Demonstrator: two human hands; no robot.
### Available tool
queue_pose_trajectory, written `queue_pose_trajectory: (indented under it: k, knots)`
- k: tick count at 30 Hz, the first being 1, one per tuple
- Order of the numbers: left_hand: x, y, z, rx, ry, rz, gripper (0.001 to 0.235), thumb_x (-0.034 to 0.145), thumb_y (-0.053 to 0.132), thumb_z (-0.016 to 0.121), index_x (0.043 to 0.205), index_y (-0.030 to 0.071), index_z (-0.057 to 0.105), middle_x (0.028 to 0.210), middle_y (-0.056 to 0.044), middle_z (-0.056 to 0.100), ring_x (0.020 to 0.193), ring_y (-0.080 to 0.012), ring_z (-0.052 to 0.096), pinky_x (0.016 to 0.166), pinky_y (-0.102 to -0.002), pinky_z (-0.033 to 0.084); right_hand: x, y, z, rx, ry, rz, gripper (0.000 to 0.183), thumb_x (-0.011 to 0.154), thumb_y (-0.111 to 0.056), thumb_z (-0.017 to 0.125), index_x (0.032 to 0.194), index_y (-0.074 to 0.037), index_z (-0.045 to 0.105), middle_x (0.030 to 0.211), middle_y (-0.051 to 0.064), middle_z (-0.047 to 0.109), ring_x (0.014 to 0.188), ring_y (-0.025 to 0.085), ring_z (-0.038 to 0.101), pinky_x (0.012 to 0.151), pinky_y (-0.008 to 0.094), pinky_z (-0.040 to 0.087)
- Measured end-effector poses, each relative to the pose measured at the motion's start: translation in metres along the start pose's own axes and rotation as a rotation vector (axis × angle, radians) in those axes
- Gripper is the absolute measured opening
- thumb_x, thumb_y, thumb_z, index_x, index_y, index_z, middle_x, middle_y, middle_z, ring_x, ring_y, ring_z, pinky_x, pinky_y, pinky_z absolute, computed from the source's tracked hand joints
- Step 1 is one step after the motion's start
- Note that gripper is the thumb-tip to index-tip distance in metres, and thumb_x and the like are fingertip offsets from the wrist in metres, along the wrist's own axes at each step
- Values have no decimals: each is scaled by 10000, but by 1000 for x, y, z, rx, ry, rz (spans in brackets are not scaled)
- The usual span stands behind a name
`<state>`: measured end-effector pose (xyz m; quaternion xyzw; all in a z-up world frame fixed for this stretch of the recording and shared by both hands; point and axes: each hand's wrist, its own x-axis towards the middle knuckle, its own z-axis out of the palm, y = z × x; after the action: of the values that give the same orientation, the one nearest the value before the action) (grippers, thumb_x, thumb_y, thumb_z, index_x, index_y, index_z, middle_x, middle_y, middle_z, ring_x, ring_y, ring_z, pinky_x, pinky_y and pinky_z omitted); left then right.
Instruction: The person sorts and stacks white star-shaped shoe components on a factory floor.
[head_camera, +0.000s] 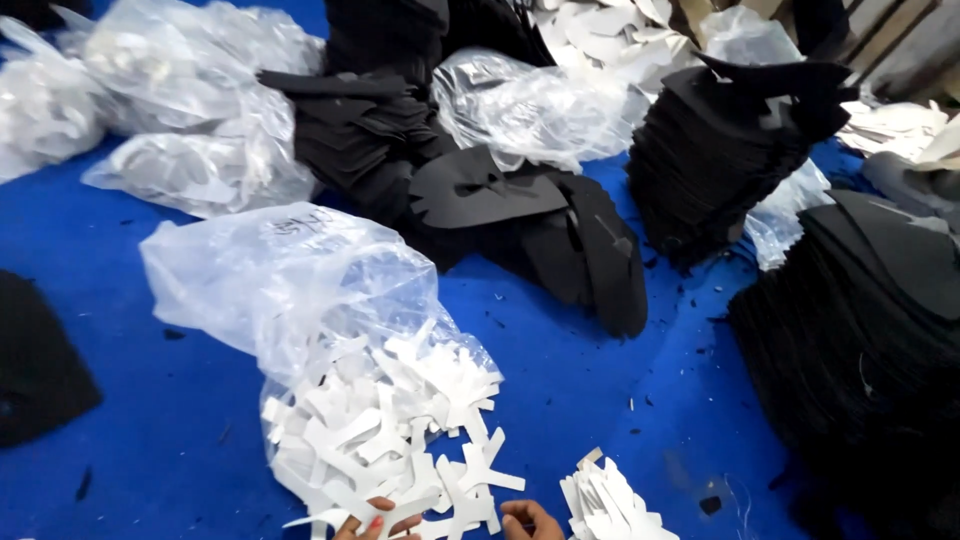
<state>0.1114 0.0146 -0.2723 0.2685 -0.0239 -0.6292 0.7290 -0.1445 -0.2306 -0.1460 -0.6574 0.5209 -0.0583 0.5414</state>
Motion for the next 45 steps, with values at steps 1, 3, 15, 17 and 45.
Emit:
queue_pose_trajectory:
  k: [1,3,15,17,45]
  knots:
    - [4,1,3,-5,-3,-11,355,933,183,530,1283,156,474,1327,-366,647,1123,-445,736,962,-559,648,-2,-2,4,-2,8,10,291,864,-176,759,1124,-46,776,938,127,801,863,158,755,835,296,564]
    - [2,-1,6,112,75,-10,397,987,292,471,1346,121,471,1156,-399,677,944,-389,750,854,-431,620,-12,-2,16,-74,246,-221,229,800,-169,795,998,-53,795,886,84,800,808,164,784,801,312,606]
    - [-93,93,194,79,275,-142,511,1035,455,329,1389,112,464,1189,-278,733,1038,-324,755,854,-409,627,-89,-118,46,-636,258,-551,496,678,-230,899,1136,-131,740,1049,123,660,943,341,612,833,421,492]
    - [-95,96,201,69,266,-130,517,1028,435,295,1392,107,460,1196,-283,725,1046,-326,757,851,-407,627,-86,-99,45,-420,252,-355,380,720,-191,866,1076,-112,761,950,119,682,848,301,650,777,386,534]
    - [-102,77,213,-83,99,-376,666,1055,518,235,1385,22,532,1248,-210,667,1140,-312,678,978,-416,593,-88,-38,91,487,-57,-77,819,809,-145,788,1504,-67,361,1057,202,755,944,231,742,816,370,558]
